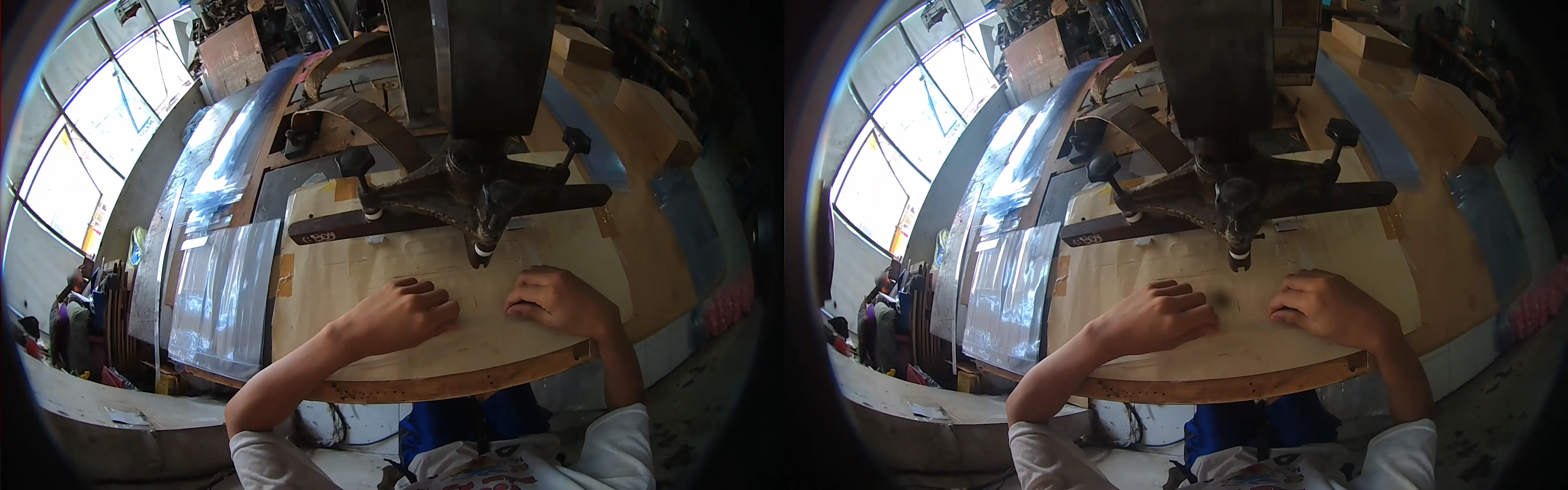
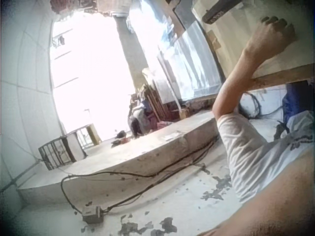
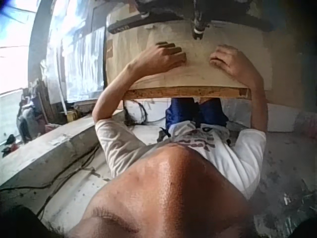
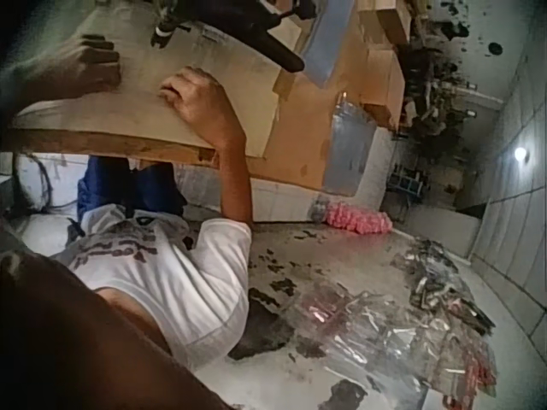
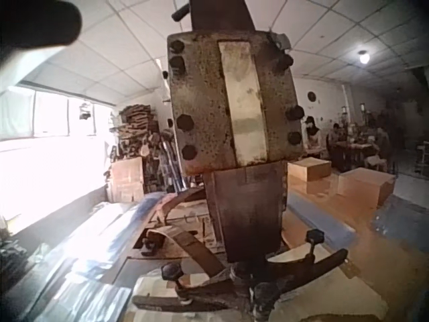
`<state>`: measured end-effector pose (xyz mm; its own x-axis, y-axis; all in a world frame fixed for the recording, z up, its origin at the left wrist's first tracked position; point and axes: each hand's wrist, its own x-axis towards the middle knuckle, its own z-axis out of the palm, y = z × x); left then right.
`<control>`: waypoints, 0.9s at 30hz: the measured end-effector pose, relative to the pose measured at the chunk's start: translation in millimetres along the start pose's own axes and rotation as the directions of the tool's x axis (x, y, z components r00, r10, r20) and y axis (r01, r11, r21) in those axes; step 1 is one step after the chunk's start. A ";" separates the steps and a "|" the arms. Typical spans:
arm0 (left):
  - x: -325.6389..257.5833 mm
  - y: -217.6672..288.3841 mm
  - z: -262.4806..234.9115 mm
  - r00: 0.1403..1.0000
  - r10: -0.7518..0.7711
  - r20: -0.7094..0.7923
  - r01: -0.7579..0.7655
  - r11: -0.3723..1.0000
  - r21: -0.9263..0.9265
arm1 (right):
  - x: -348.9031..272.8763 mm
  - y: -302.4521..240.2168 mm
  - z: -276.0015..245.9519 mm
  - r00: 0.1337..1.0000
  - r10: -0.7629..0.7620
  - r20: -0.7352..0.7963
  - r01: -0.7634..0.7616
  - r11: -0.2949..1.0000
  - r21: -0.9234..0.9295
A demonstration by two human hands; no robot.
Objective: The person positions plastic sheets on a wooden surface under a heat-sealing machine, aligns the materials, and peels away excess plastic strips after sealing.
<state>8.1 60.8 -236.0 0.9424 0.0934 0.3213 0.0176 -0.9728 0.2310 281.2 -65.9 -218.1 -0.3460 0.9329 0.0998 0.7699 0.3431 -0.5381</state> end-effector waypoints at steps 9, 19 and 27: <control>1.0 0.2 -0.2 1.000 -0.001 0.015 0.001 1.000 0.008 | -0.5 0.4 -0.8 1.000 0.021 0.003 -0.021 1.000 0.023; -0.7 0.0 -0.1 0.999 -0.020 0.025 0.021 0.999 -0.024 | 0.1 0.7 -0.5 1.000 0.006 0.015 -0.007 1.000 0.020; -0.3 0.9 -0.7 0.999 -0.010 0.037 0.010 1.000 0.000 | -0.8 1.2 -0.1 1.000 0.020 0.006 -0.020 0.999 0.025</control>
<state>7.6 60.0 -235.3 0.9538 0.0952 0.2851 0.0271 -0.9719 0.2340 282.5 -66.2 -218.7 -0.3339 0.9389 0.0839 0.7631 0.3214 -0.5606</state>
